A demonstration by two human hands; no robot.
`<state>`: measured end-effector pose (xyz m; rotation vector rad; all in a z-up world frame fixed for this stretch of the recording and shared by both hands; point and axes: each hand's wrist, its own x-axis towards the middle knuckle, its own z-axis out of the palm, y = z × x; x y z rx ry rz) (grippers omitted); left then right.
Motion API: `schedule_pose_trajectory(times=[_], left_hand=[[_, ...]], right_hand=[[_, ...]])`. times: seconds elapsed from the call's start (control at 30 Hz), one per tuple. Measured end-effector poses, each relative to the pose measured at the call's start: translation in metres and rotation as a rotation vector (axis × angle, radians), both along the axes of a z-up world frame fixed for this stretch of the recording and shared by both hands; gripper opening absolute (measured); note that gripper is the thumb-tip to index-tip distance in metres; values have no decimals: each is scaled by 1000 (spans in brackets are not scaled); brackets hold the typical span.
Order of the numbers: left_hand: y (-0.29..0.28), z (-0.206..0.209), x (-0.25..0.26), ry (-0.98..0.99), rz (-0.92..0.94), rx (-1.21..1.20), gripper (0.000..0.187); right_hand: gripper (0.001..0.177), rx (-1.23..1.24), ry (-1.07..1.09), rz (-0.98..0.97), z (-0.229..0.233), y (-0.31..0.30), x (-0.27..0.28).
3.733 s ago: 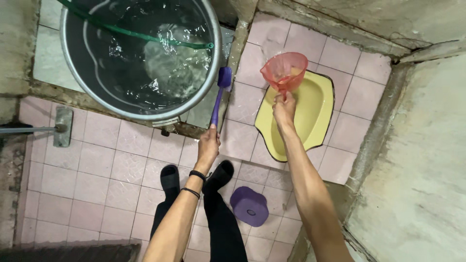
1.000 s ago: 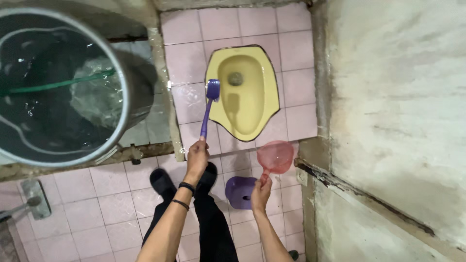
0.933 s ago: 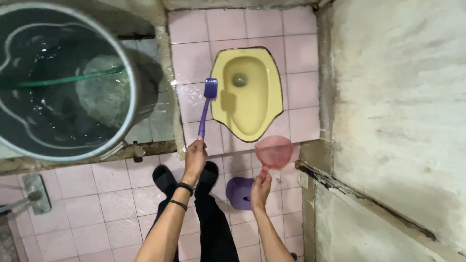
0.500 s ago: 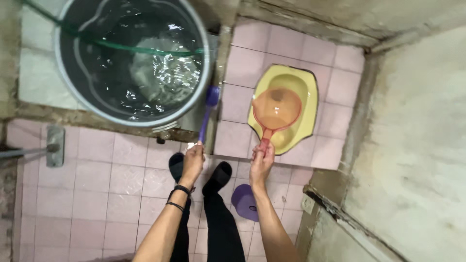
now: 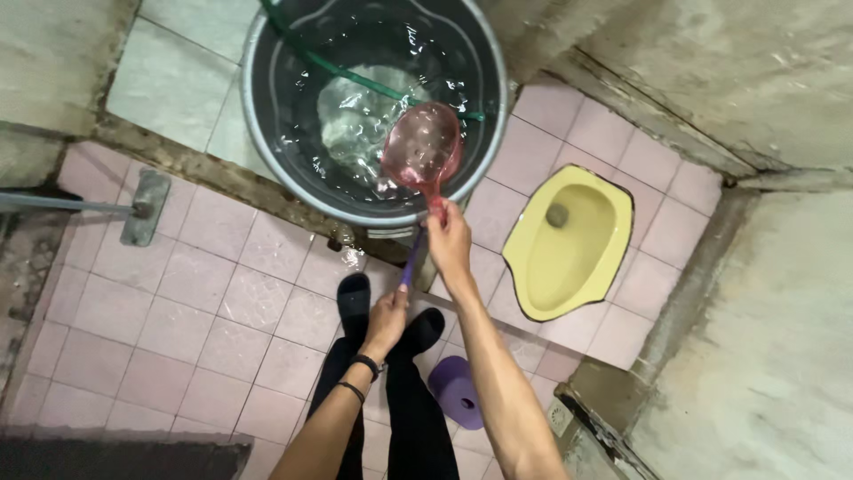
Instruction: The person cleans a yellow squat toilet by repeatedly scooping water from a metal bucket with a red plastic scoop and pouring it into the bowl. They then apply a red liquid cleaning agent from a bottle into the toilet and scrub the interior and surrounding pink tiles with a purple toilet brush.
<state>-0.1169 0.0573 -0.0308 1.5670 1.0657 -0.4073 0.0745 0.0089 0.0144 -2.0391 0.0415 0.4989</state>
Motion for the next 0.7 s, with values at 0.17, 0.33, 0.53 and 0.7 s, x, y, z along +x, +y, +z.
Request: schedule_pose_trajectory(times=[0.17,0.33,0.53,0.7], left_hand=[[7,-12,-8,-15,-14,-56,63],[16,-12,-9,-16,-24,3,60],[22,-5,-3,20,-52,-33,60],[19,-5,1,-20,-90,-24,58]], right_hand=[[30,176,264,-8,-67,26,44],[39,421,653,-140,-71,40,66],[57,434,589,-172,-65,34,70],[66,362,409,-126,-52,7,55]])
